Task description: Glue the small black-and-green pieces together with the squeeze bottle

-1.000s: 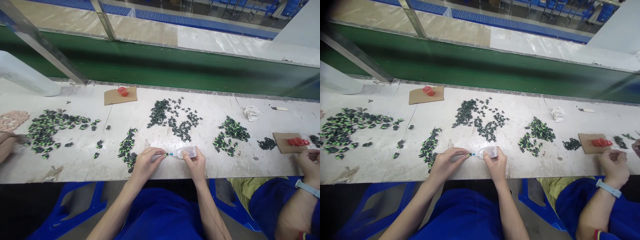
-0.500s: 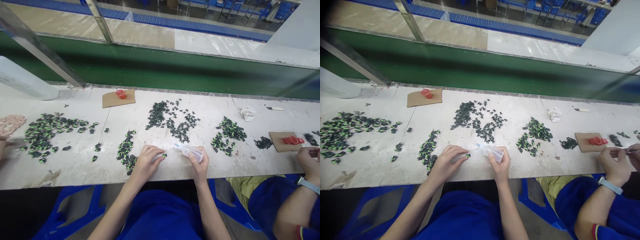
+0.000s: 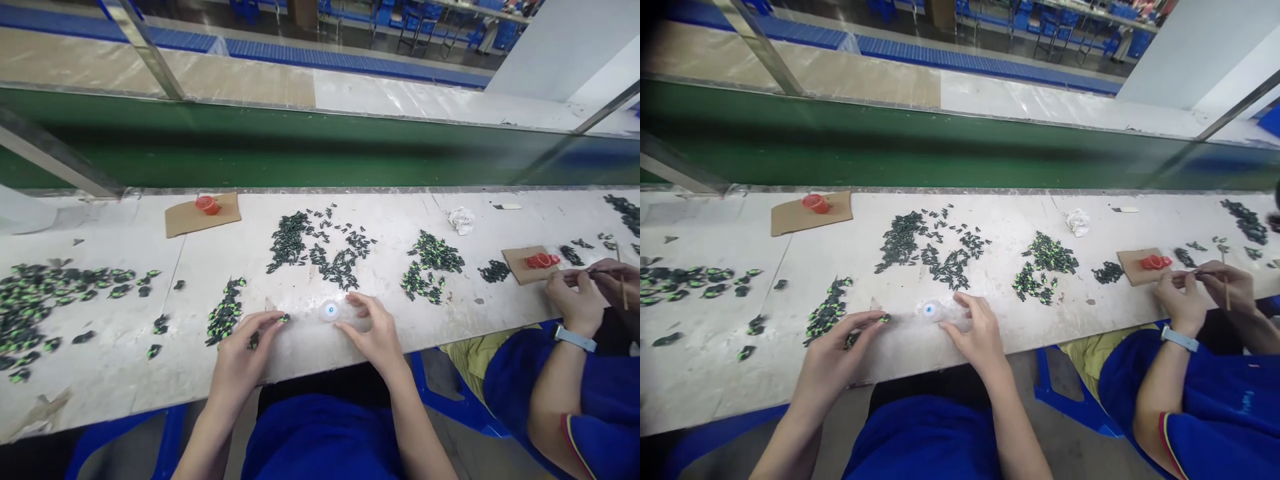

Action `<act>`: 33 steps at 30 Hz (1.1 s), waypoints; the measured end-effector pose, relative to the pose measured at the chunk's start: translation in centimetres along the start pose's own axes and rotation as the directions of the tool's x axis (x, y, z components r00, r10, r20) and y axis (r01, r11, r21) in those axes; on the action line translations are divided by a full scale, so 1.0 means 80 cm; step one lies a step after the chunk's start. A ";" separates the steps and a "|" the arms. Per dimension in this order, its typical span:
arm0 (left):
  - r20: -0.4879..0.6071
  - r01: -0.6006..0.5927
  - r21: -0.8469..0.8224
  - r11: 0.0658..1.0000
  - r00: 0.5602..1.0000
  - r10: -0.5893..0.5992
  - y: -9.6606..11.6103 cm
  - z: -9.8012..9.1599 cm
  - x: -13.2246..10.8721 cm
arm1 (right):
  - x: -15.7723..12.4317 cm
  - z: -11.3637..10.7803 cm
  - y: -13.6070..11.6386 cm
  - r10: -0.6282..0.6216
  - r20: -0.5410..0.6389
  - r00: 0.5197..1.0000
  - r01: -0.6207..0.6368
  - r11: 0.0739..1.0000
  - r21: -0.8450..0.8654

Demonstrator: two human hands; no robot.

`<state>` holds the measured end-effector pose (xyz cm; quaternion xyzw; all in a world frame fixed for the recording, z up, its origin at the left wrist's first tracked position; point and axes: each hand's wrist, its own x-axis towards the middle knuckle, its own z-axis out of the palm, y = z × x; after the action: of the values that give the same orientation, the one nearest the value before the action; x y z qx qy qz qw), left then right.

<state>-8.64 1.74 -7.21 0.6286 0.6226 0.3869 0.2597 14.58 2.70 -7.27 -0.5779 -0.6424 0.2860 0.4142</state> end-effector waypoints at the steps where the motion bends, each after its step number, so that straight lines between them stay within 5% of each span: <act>1: -0.017 0.006 -0.006 1.000 1.000 -0.006 0.001 -0.002 -0.001 | 0.001 -0.006 0.002 0.002 -0.051 0.999 -0.005 0.998 -0.059; 7: -0.027 -0.026 -0.077 0.997 0.999 0.024 0.015 0.000 -0.012 | 0.022 0.005 0.011 0.103 -0.169 0.980 -0.150 0.944 -0.294; 13: -0.004 -0.018 -0.125 0.992 1.000 0.018 0.027 -0.001 -0.027 | 0.029 0.018 0.008 0.078 -0.188 0.979 -0.140 0.929 -0.342; 18: 0.008 0.037 -0.174 0.984 0.999 -0.036 0.032 0.001 -0.034 | 0.019 0.005 0.003 0.205 -0.206 0.957 -0.208 0.978 0.009; 22: 0.021 -0.004 -0.204 0.979 1.000 0.008 0.048 0.003 -0.035 | 0.002 -0.005 -0.012 0.346 -0.148 0.926 -0.297 0.913 0.279; 30: 0.026 -0.144 -0.226 0.963 0.988 0.153 0.083 0.009 -0.030 | -0.036 -0.016 -0.072 0.184 -0.119 0.976 -0.151 0.958 0.245; 33: 0.004 -0.203 -0.217 0.955 0.978 0.209 0.094 0.011 -0.025 | -0.047 -0.014 -0.086 0.230 -0.108 0.967 -0.179 0.918 0.354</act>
<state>-3.45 -0.74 -1.97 0.6634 0.5045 0.4684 0.2931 12.00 -2.24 -1.65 -0.5808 -0.4865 0.3914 0.5223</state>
